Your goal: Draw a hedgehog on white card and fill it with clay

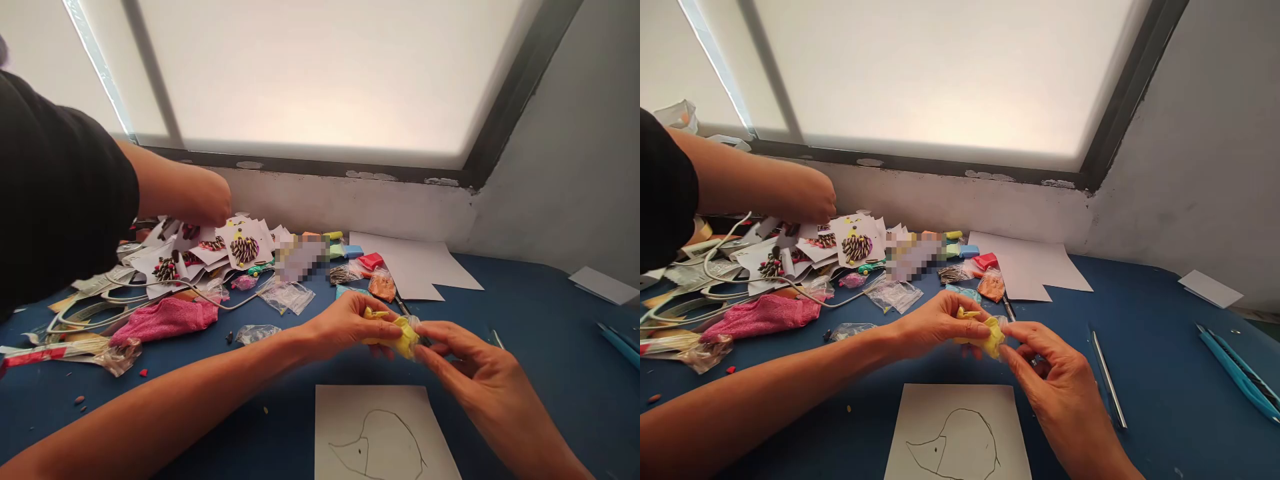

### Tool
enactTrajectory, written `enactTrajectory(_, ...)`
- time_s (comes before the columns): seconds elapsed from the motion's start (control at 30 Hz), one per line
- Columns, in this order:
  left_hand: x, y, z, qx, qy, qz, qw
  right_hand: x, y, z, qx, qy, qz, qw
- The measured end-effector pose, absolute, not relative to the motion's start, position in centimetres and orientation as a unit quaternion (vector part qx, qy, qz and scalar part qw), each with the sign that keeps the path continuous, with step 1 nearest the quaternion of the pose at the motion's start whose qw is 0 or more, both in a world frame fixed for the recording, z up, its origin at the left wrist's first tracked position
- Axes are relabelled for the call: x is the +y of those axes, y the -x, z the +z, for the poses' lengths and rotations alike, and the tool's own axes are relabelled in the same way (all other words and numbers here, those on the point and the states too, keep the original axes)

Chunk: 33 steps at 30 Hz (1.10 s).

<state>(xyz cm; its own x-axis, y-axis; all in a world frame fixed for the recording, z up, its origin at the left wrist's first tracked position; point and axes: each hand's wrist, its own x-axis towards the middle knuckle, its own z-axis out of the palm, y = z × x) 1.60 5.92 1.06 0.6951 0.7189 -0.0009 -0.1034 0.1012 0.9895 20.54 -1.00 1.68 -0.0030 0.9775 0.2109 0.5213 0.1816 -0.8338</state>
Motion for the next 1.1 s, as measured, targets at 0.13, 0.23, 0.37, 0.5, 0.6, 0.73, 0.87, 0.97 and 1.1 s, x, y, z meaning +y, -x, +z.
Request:
enactTrajectory(0.13,5.7,-1.6,1.0,0.270,-0.598,0.289,0.697,-1.1,-20.5,1.6,-0.671,0.574,0.255,0.395)
enactTrajectory(0.23,5.5,-1.6,1.1,0.279,-0.606,0.274,0.693,-1.2,-20.4,1.8,-0.701,0.561,0.230,0.376)
enactTrajectory(0.37,5.2,-1.8,1.4,0.279,-0.604,0.264,0.698,-1.3,-20.2,2.0,-0.738,0.533,0.189,0.368)
enactTrajectory(0.5,5.2,-2.0,1.3,0.295,-0.579,0.275,0.708,-1.4,-20.3,1.8,-0.760,0.520,0.135,0.365)
enactTrajectory(0.6,5.3,-2.1,1.1,0.289,-0.545,0.284,0.734,-1.5,-20.2,1.4,-0.752,0.532,0.114,0.372)
enactTrajectory(0.73,5.4,-2.1,1.1,0.286,-0.524,0.275,0.753,-1.6,-20.0,1.2,-0.733,0.551,0.120,0.379)
enactTrajectory(0.87,5.3,-2.3,1.4,0.290,-0.504,0.291,0.760,-1.6,-19.9,1.3,-0.729,0.560,0.133,0.370)
enactTrajectory(0.97,5.0,-2.5,1.5,0.306,-0.493,0.310,0.753,-1.5,-19.7,1.1,-0.731,0.559,0.124,0.370)
enactTrajectory(1.1,4.7,-2.8,1.4,0.342,-0.497,0.312,0.734,-1.5,-19.3,0.8,-0.741,0.560,0.092,0.358)
